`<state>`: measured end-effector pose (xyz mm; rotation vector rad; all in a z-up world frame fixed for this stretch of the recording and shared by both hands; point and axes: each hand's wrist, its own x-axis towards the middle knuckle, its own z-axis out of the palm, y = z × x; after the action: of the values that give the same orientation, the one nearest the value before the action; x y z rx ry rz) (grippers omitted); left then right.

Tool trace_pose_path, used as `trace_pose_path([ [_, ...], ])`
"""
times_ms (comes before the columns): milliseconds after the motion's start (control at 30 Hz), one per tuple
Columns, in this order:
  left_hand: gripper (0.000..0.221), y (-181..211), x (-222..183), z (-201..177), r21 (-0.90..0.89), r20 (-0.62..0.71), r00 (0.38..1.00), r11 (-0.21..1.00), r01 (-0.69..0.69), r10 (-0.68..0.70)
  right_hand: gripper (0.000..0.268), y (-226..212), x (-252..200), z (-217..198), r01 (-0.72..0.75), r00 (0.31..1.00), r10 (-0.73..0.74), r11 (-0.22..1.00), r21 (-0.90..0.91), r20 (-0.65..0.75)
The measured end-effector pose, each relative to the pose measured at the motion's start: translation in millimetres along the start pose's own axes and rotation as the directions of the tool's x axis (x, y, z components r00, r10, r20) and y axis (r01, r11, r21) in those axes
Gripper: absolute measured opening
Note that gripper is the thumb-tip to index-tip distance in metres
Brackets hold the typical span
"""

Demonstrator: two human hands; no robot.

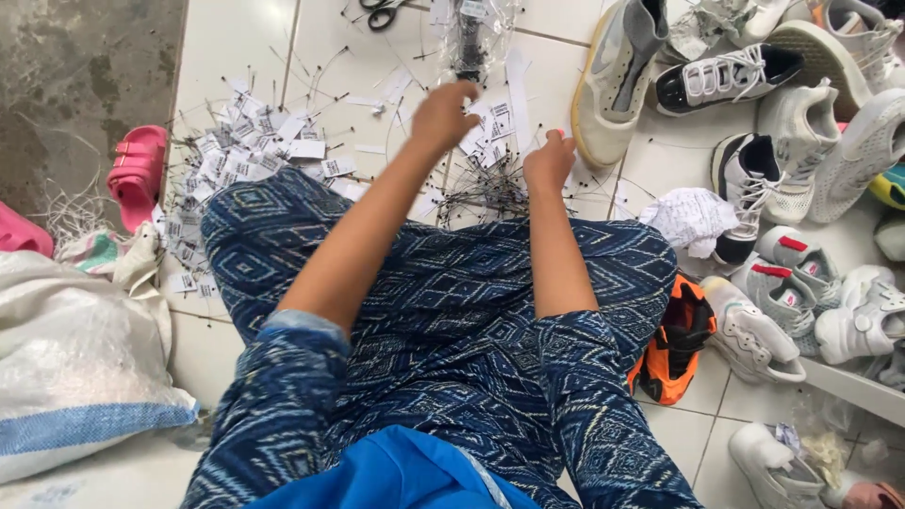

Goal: The person is sitting on the floor, separating and organizing small paper tags attached to plastic fasteners, likely for labeling the surrounding shoes.

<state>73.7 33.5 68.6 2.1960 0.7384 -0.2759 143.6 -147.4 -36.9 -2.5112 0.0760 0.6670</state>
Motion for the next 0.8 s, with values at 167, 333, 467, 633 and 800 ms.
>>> trace_pose_path([
  [167,0.026,-43,74,105,0.117,-0.143,0.987,0.992,-0.055,0.071,0.04,-5,8,5,-0.199,0.968,0.234,0.936,0.291,-0.089],
  [333,0.044,-52,81,146,0.233,-0.245,0.956,0.967,-0.1,0.158,0.015,40,24,42,0.139,0.958,-0.148,0.989,-0.055,-0.247],
  [467,0.044,-35,74,144,0.353,-0.293,0.942,0.934,-0.053,0.164,0.008,41,34,44,0.138,0.946,-0.158,0.986,-0.089,-0.283],
  [633,0.036,-36,87,148,0.247,-0.34,0.936,0.969,-0.011,0.097,0.019,32,36,41,0.103,0.934,-0.121,0.992,-0.072,-0.335],
  [800,0.02,-54,99,149,-0.039,-0.342,0.939,0.999,0.008,-0.021,0.02,35,49,48,0.01,0.927,-0.026,0.999,-0.044,-0.373],
])
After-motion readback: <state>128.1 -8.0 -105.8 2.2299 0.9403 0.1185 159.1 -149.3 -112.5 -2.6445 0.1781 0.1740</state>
